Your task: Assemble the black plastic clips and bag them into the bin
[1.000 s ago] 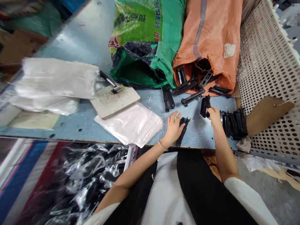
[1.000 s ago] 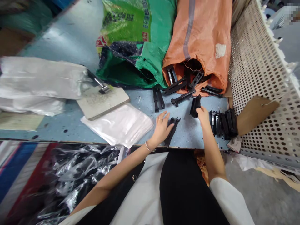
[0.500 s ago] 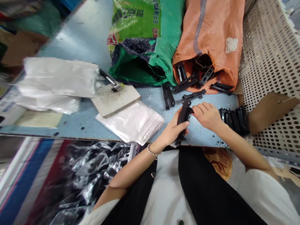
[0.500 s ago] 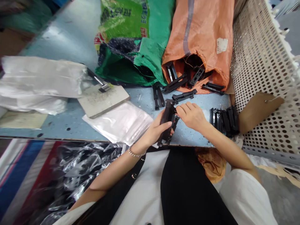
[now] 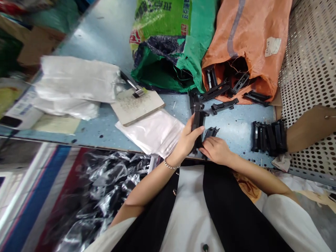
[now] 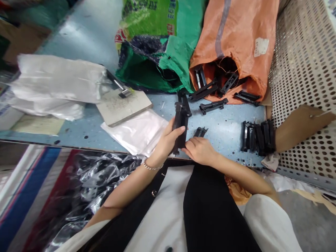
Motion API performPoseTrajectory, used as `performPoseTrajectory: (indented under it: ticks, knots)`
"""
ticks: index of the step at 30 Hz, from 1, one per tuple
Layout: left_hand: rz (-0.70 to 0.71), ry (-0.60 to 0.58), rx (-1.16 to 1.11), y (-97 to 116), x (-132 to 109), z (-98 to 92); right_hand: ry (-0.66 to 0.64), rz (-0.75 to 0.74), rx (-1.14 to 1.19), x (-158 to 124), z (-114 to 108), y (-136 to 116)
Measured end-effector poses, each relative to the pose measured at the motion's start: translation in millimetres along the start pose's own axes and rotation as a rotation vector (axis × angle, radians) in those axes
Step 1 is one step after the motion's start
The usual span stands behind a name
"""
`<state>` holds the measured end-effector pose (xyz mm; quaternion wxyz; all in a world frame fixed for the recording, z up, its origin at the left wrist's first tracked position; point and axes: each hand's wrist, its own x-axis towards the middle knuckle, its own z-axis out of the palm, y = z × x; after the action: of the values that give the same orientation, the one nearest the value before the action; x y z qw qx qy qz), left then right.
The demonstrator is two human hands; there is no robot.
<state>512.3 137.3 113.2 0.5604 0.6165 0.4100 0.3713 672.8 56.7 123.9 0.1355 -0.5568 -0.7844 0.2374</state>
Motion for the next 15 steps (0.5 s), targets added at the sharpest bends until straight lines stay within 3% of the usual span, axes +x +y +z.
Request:
performPoseTrajectory:
  ticks: [3,5,7,9,12,15]
  knots:
    - [-0.009,0.051,0.052,-15,0,-3.8,-0.171,0.155,0.213,4,5,0]
    - [-0.007,0.058,0.115,-32,-2,-3.1,-0.206,0.153,0.273,15,-6,18]
    - [0.0,0.025,0.188,-50,-7,2.8,-0.008,0.107,0.162,32,-25,49]
    - [0.004,-0.012,0.318,-68,-14,13.2,0.307,0.12,-0.034,51,-45,89]
    - [0.004,-0.015,0.529,-82,-20,27.5,0.419,0.163,-0.076,72,-65,138]
    - [0.08,0.022,0.465,-75,-14,29.8,0.435,0.149,-0.037,76,-65,146]
